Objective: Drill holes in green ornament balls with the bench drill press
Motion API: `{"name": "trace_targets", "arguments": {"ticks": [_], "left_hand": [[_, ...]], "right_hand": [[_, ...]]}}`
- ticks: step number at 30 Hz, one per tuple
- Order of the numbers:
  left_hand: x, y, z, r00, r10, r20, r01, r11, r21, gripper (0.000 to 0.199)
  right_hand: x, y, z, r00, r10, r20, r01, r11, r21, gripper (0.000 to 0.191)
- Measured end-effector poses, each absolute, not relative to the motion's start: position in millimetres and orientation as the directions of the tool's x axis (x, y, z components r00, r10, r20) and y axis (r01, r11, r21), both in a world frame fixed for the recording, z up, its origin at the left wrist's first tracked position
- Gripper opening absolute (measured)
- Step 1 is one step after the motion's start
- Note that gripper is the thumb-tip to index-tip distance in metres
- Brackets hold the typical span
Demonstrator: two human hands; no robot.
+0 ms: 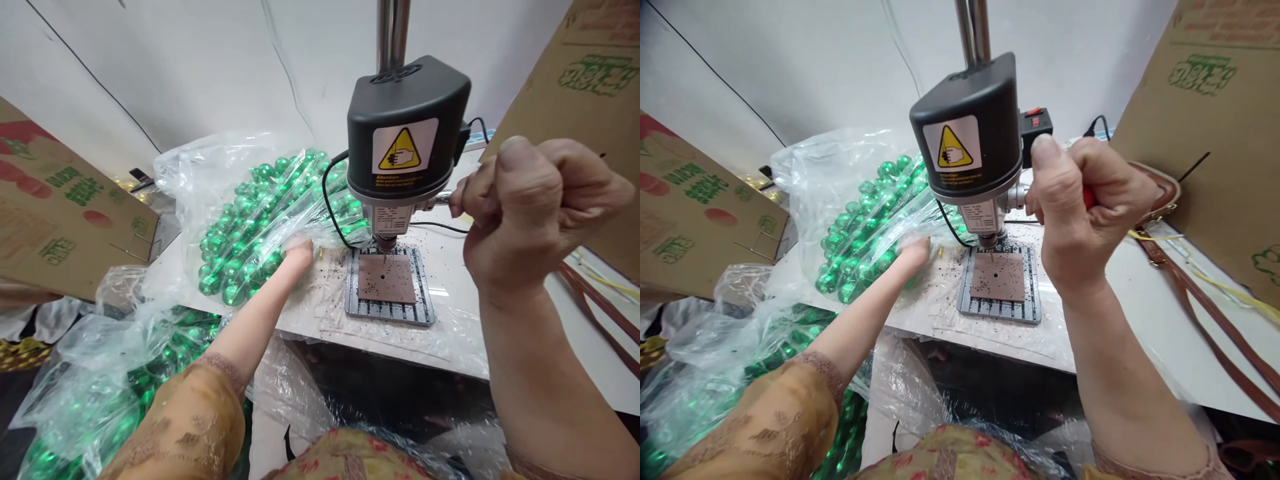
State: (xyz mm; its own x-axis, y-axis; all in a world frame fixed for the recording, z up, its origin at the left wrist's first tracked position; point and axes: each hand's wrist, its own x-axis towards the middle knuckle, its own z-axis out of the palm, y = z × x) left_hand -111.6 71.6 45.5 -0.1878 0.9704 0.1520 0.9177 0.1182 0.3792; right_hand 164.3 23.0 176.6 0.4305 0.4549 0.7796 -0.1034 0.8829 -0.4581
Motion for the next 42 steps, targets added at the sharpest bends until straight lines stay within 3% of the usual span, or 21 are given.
{"name": "trace_targets", "arguments": {"ticks": [6,9,11,14,16,18,23,31,37,42], "left_hand": [[-106.3,54.2,52.7,-0.078,0.99,0.119,0.947,0.037,0.319,0.028],[-93.1,29.7,54.0,0.08,0.988,0.135,0.886,-0.133,0.443,0.034],[-80.4,13.2,51.9,0.123,0.972,0.198,0.713,-0.226,0.664,0.033],[-56.7,-6.7,44.6,-0.006,0.985,0.174,0.198,-0.17,0.965,0.036],[-40.8,-15.5,38.0,-0.055,0.997,0.061,-0.097,-0.066,0.993,0.043],[-27.2,-20.4,31.2,-0.09,0.996,0.008,-0.193,-0.025,0.981,0.048],[-7.8,-19.7,20.0,-0.191,0.974,0.124,-0.038,-0.133,0.99,0.05],[1.4,-12.8,11.1,-0.112,0.983,0.145,0.078,-0.136,0.988,0.053],[10.3,-7.0,7.6,-0.104,0.978,0.183,0.112,-0.171,0.979,0.051],[11.2,-3.3,4.0,-0.08,0.972,0.219,0.228,-0.196,0.954,0.052]], "right_hand": [[165.8,26.0,174.6,0.427,0.4,0.811,-0.097,0.912,-0.398,0.048],[167.6,29.6,172.1,0.411,0.399,0.82,-0.091,0.913,-0.399,0.051],[168.3,30.5,170.9,0.392,0.397,0.83,-0.081,0.913,-0.399,0.053],[168.7,30.4,169.9,0.388,0.412,0.824,-0.072,0.905,-0.419,0.056],[168.5,29.9,169.7,0.391,0.41,0.824,-0.077,0.907,-0.414,0.056],[168.4,29.5,169.5,0.393,0.402,0.827,-0.083,0.911,-0.404,0.055],[168.3,28.2,169.1,0.378,0.425,0.823,-0.093,0.902,-0.423,0.055],[167.7,22.3,167.7,0.371,0.488,0.79,0.007,0.849,-0.528,0.051],[169.2,23.0,163.7,0.303,0.464,0.832,0.159,0.836,-0.525,0.042],[169.0,22.8,163.6,0.328,0.48,0.814,0.137,0.828,-0.544,0.043]]}}
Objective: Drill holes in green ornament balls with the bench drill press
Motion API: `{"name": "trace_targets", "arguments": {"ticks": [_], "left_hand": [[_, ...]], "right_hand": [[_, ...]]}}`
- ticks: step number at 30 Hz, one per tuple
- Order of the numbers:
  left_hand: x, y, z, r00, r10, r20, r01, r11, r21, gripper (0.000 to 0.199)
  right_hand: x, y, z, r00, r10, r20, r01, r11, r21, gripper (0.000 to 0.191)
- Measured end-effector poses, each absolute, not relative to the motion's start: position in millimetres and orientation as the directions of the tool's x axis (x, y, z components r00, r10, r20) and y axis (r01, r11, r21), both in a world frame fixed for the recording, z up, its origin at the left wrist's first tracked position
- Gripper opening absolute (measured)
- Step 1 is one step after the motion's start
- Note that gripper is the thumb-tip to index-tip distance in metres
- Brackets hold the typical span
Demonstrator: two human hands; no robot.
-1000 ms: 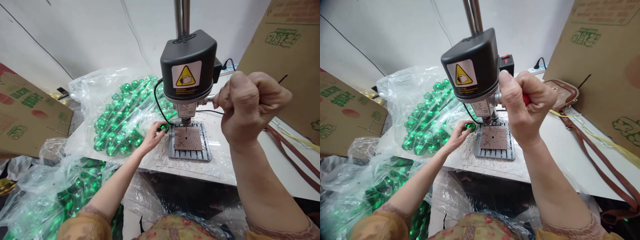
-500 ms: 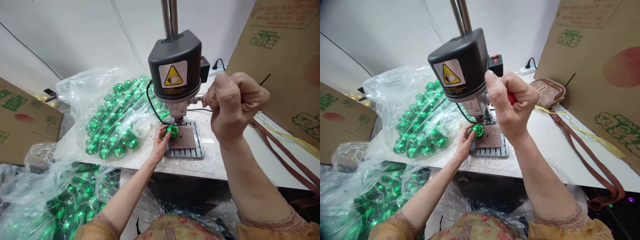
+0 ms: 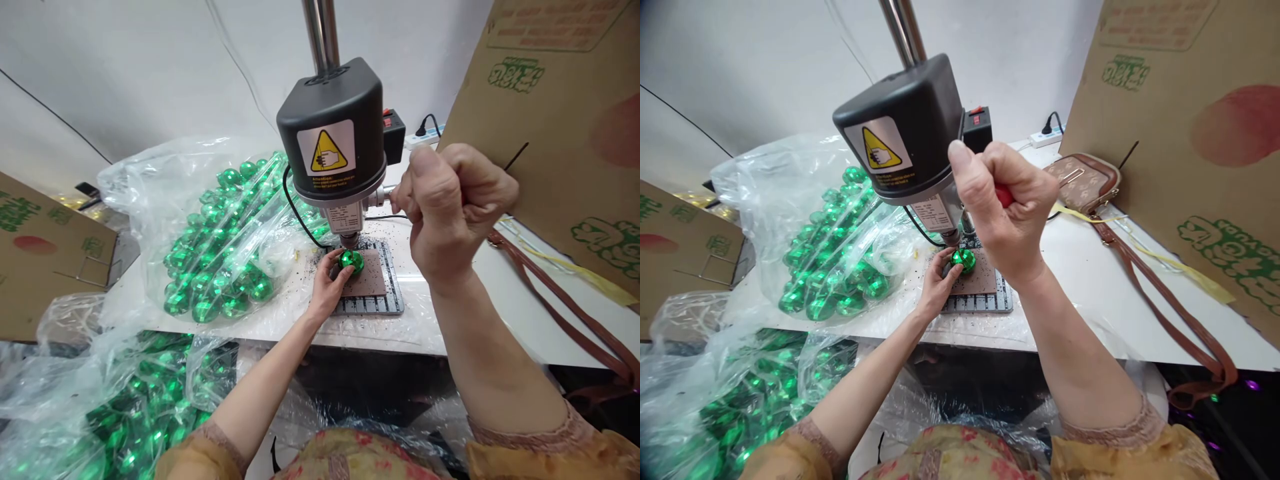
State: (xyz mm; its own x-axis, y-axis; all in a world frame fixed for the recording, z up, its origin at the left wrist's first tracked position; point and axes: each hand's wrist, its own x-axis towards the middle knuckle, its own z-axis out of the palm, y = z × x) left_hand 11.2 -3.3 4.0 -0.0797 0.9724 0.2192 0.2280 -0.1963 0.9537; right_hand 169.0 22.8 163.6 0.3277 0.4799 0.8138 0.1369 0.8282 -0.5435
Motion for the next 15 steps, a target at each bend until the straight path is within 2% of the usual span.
{"name": "trace_targets", "arguments": {"ticks": [3,6,9,15], "left_hand": [[8.8,-5.1,4.1,-0.048,0.965,0.259,0.36,-0.225,0.906,0.048],[7.1,-7.5,6.3,0.001,0.962,0.274,0.417,-0.249,0.874,0.045],[7.8,-8.0,8.3,0.029,0.964,0.265,0.404,-0.254,0.879,0.045],[12.3,-8.2,10.2,0.02,0.96,0.279,0.327,-0.27,0.906,0.044]], "right_hand": [[169.2,22.7,163.2,0.313,0.485,0.817,0.15,0.824,-0.547,0.043],[169.5,22.3,163.2,0.334,0.506,0.795,0.115,0.816,-0.567,0.046],[168.9,20.6,164.6,0.346,0.5,0.794,0.042,0.837,-0.545,0.049],[165.4,18.0,164.8,0.36,0.394,0.846,-0.094,0.917,-0.388,0.05]]}}
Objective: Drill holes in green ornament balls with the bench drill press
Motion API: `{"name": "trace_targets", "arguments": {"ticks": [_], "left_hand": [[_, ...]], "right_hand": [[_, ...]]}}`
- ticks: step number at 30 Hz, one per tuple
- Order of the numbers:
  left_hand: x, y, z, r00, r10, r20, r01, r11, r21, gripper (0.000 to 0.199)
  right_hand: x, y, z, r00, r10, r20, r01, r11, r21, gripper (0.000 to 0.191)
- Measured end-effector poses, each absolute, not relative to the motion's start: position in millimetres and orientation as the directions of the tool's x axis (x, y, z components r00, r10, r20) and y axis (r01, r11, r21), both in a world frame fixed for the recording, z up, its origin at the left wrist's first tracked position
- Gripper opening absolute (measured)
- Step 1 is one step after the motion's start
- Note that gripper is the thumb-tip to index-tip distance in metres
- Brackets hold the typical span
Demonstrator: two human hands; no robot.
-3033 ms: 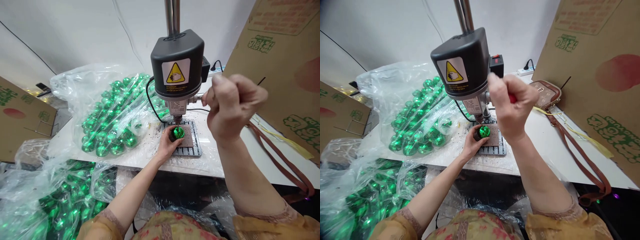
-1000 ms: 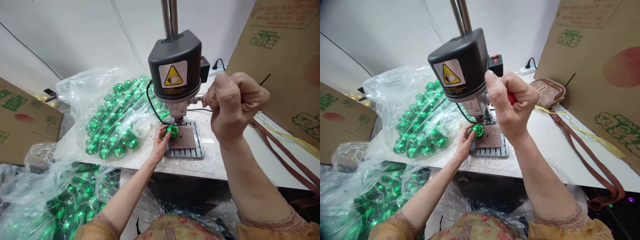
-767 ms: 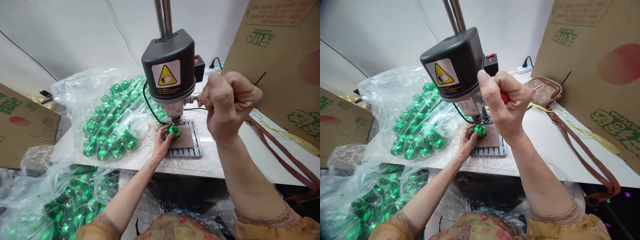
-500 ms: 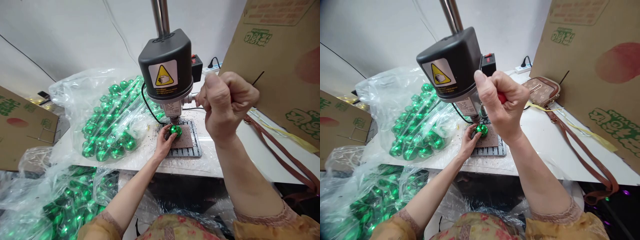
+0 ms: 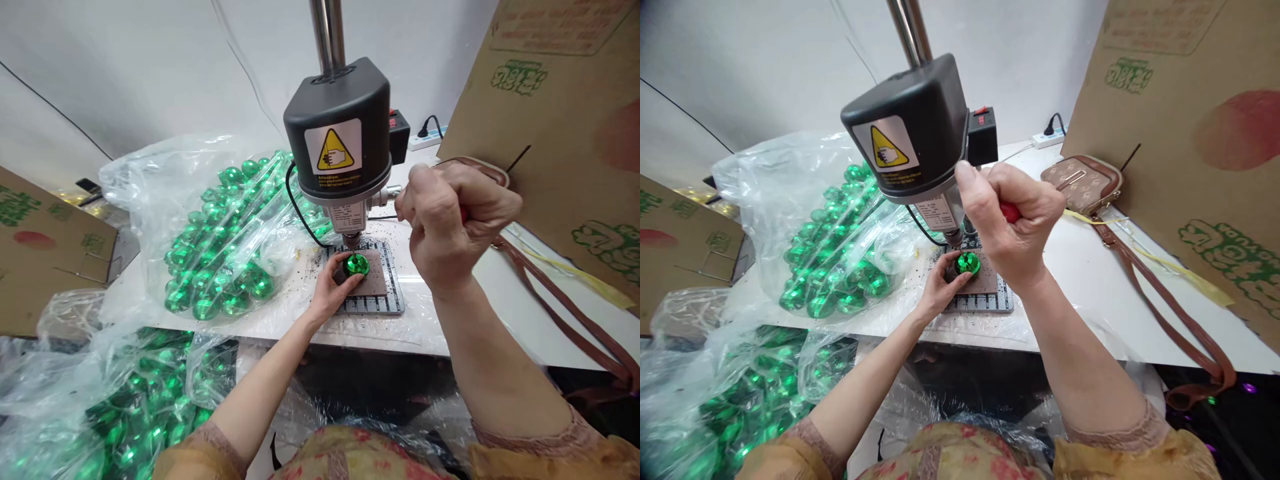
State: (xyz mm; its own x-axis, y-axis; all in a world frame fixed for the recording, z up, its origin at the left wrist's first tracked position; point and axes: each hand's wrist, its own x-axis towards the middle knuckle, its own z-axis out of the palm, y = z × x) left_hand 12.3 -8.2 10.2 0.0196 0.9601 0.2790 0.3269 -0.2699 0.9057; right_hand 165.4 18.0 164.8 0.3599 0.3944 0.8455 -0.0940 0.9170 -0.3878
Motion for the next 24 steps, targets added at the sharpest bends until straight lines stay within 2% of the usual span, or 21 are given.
{"name": "trace_targets", "arguments": {"ticks": [11,17,24], "left_hand": [[11.3,-8.2,7.3,0.028,0.957,0.29,0.32,-0.284,0.904,0.045],[11.7,-9.3,7.8,0.029,0.955,0.296,0.32,-0.289,0.902,0.045],[10.8,-8.1,5.8,0.034,0.954,0.298,0.304,-0.294,0.906,0.044]], "right_hand": [[163.7,17.9,151.2,0.363,0.326,0.873,-0.103,0.945,-0.311,0.051],[165.4,22.3,141.1,0.353,0.205,0.913,-0.048,0.978,-0.201,0.05],[165.0,22.4,135.9,0.348,0.166,0.923,-0.045,0.986,-0.16,0.048]]}}
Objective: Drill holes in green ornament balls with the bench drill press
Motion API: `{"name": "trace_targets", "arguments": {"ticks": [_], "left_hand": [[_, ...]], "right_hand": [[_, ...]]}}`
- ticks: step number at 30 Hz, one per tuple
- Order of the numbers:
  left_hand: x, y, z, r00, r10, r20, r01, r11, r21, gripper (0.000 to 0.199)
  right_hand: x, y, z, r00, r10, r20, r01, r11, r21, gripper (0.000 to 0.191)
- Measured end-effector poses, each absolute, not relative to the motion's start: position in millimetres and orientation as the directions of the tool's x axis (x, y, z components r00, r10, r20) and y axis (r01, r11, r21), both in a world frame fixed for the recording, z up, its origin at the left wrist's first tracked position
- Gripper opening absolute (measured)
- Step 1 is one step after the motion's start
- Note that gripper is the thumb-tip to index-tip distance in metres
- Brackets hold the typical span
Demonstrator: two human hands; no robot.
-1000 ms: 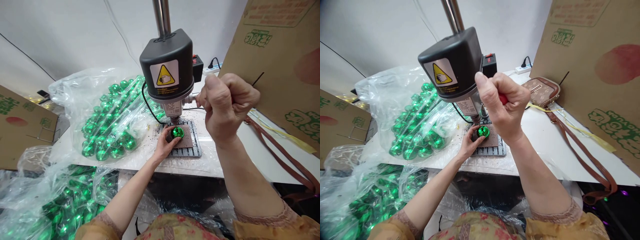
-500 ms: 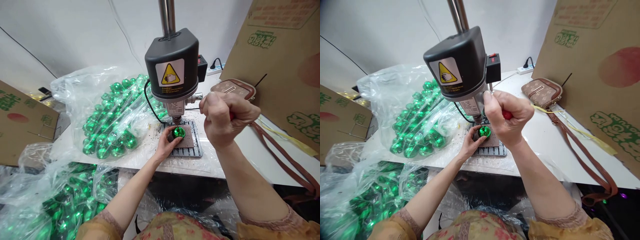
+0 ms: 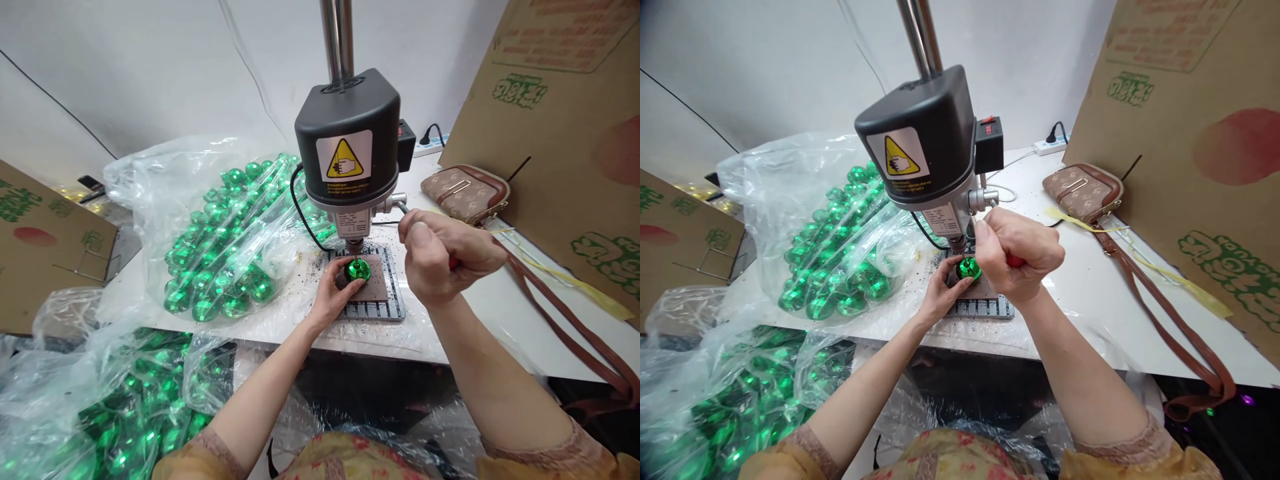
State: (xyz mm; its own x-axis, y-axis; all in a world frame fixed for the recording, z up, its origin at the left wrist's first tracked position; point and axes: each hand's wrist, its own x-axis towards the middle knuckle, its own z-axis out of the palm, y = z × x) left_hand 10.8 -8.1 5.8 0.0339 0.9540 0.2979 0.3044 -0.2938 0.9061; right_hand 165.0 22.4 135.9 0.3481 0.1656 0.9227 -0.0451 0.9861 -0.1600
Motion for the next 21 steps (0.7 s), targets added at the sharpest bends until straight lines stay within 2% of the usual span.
{"name": "trace_targets", "arguments": {"ticks": [6,8,11,14,17,19,21], "left_hand": [[11.5,-10.5,6.7,0.013,0.955,0.297,0.305,-0.287,0.908,0.044],[12.2,-10.1,6.5,0.006,0.957,0.291,0.308,-0.279,0.91,0.044],[15.4,-9.1,8.2,-0.01,0.96,0.28,0.311,-0.264,0.913,0.043],[20.1,-18.3,16.1,-0.083,0.94,0.332,0.367,-0.281,0.887,0.038],[20.4,-51.5,23.1,-0.039,0.868,0.494,0.504,-0.41,0.76,0.033],[15.2,-85.0,18.8,0.165,0.79,0.591,0.552,-0.57,0.609,0.036],[5.3,-118.1,3.8,0.449,0.654,0.609,0.536,-0.742,0.403,0.039]], "right_hand": [[166.1,20.3,126.2,0.322,0.135,0.937,-0.045,0.991,-0.127,0.047],[165.5,17.9,131.0,0.335,0.191,0.923,-0.05,0.982,-0.185,0.047],[164.0,15.8,150.5,0.384,0.342,0.858,-0.081,0.938,-0.338,0.048],[164.2,17.3,172.5,0.399,0.483,0.779,-0.113,0.869,-0.481,0.047],[166.6,19.0,183.5,0.365,0.53,0.765,-0.111,0.841,-0.53,0.046],[167.9,19.1,184.6,0.344,0.534,0.772,-0.103,0.839,-0.535,0.046],[168.2,18.8,183.8,0.336,0.526,0.781,-0.109,0.846,-0.522,0.046]]}}
